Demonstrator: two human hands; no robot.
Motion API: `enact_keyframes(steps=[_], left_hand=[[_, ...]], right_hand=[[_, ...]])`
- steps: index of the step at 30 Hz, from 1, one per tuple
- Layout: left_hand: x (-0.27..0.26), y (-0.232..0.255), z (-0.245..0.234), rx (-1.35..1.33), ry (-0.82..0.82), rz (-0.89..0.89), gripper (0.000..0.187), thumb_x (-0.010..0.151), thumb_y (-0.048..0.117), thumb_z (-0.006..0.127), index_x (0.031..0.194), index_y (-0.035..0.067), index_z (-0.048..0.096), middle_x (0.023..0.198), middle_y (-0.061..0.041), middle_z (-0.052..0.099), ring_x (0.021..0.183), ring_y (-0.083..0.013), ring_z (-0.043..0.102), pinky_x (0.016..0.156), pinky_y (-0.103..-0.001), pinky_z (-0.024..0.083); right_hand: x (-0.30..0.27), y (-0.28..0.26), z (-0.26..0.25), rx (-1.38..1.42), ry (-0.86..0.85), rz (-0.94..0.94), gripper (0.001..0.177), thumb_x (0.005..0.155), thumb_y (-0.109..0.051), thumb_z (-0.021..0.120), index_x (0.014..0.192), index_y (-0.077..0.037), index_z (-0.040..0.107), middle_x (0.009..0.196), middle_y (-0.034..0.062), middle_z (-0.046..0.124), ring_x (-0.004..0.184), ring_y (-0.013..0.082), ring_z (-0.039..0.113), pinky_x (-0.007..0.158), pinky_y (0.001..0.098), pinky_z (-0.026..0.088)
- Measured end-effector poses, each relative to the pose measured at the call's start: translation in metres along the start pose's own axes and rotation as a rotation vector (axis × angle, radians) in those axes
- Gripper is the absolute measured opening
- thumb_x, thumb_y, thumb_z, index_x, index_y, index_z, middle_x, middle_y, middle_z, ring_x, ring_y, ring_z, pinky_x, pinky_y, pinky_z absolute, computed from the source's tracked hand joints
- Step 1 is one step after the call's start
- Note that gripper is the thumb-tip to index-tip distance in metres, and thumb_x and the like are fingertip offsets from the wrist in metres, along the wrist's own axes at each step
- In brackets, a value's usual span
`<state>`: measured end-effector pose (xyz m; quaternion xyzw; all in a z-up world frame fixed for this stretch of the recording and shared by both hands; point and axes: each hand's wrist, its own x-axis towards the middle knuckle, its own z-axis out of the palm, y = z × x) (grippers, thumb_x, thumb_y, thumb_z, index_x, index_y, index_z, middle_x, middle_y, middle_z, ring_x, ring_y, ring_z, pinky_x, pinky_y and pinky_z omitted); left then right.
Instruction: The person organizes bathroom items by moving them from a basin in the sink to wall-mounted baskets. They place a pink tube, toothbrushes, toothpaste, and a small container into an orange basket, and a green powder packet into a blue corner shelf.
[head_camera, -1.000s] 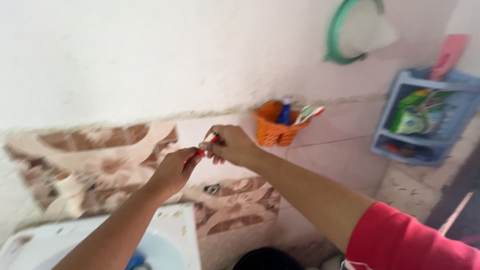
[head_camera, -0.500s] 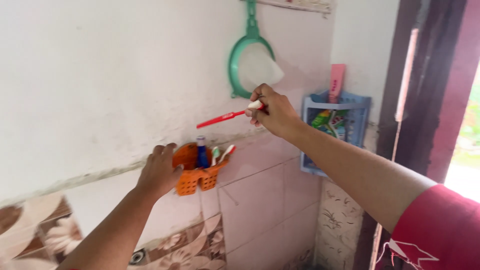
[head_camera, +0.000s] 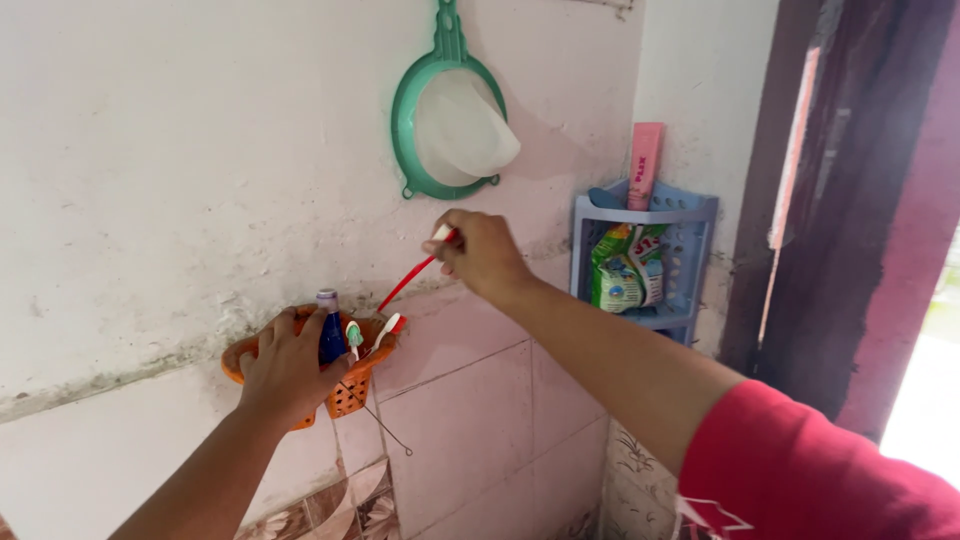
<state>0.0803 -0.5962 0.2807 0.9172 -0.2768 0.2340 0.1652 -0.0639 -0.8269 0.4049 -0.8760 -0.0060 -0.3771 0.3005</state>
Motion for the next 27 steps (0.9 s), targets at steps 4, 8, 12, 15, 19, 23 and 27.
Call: enact_keyframes(steps=[4,8,12,15,19,23,27], left_hand=[[-0.004,0.003,-0.002,-0.024,0.01,0.002,0.084,0.082,0.06,0.07,0.153,0.027,0.039,0.157,-0.017,0.032,0.146,-0.037,0.033,0.099,-0.066,0.041],[-0.007,0.004,-0.003,0.01,0.027,0.009,0.083,0.083,0.058,0.071,0.153,0.028,0.038,0.158,-0.017,0.031,0.143,-0.0372,0.037,0.1,-0.065,0.041],[-0.009,0.006,-0.005,0.005,0.006,-0.017,0.079,0.086,0.054,0.069,0.153,0.026,0.038,0.157,-0.014,0.034,0.14,-0.0332,0.044,0.099,-0.064,0.042],[-0.015,0.008,-0.006,0.026,0.051,0.02,0.079,0.086,0.053,0.069,0.153,0.025,0.038,0.157,-0.017,0.031,0.135,-0.0356,0.046,0.097,-0.064,0.042],[-0.017,0.011,-0.009,0.04,0.017,0.012,0.075,0.087,0.049,0.069,0.152,0.024,0.04,0.159,-0.017,0.03,0.133,-0.0325,0.05,0.097,-0.059,0.044],[-0.018,0.012,-0.013,0.05,-0.041,0.013,0.078,0.088,0.046,0.07,0.154,0.022,0.037,0.159,-0.017,0.029,0.134,-0.0335,0.049,0.101,-0.056,0.044],[-0.02,0.007,-0.019,0.039,-0.026,0.062,0.082,0.086,0.042,0.073,0.155,0.018,0.035,0.157,-0.019,0.03,0.139,-0.0386,0.042,0.108,-0.054,0.041]], right_hand=[[0.019,0.008,0.049,-0.122,-0.018,-0.216,0.018,0.086,-0.025,0.081,0.097,-0.01,0.079,0.086,0.0086,0.079,0.075,0.0184,0.075,0.073,0.034,0.059],[0.023,0.011,0.099,-0.307,-0.209,-0.142,0.019,0.087,-0.026,0.076,0.103,-0.016,0.079,0.093,0.008,0.077,0.087,0.0259,0.073,0.082,0.04,0.057],[0.017,0.008,0.131,-0.345,-0.195,-0.171,0.023,0.087,-0.02,0.067,0.109,-0.02,0.076,0.093,0.0044,0.078,0.092,0.0262,0.071,0.087,0.0504,0.048],[0.018,-0.004,0.132,-0.365,-0.24,-0.116,0.019,0.089,-0.025,0.065,0.104,-0.02,0.076,0.088,0.0031,0.078,0.091,0.0247,0.07,0.09,0.0542,0.043],[0.009,-0.008,0.12,-0.38,-0.351,-0.104,0.02,0.094,-0.029,0.064,0.093,-0.016,0.079,0.085,0.0049,0.078,0.089,0.0246,0.071,0.092,0.0517,0.045],[-0.002,-0.002,0.109,-0.374,-0.435,0.002,0.041,0.101,-0.046,0.054,0.1,-0.012,0.078,0.092,0.0112,0.078,0.093,0.0292,0.072,0.094,0.0511,0.049],[-0.01,0.0,0.103,-0.184,-0.441,-0.055,0.06,0.102,-0.062,0.041,0.117,-0.013,0.073,0.107,0.0146,0.074,0.104,0.0349,0.068,0.094,0.048,0.052]])
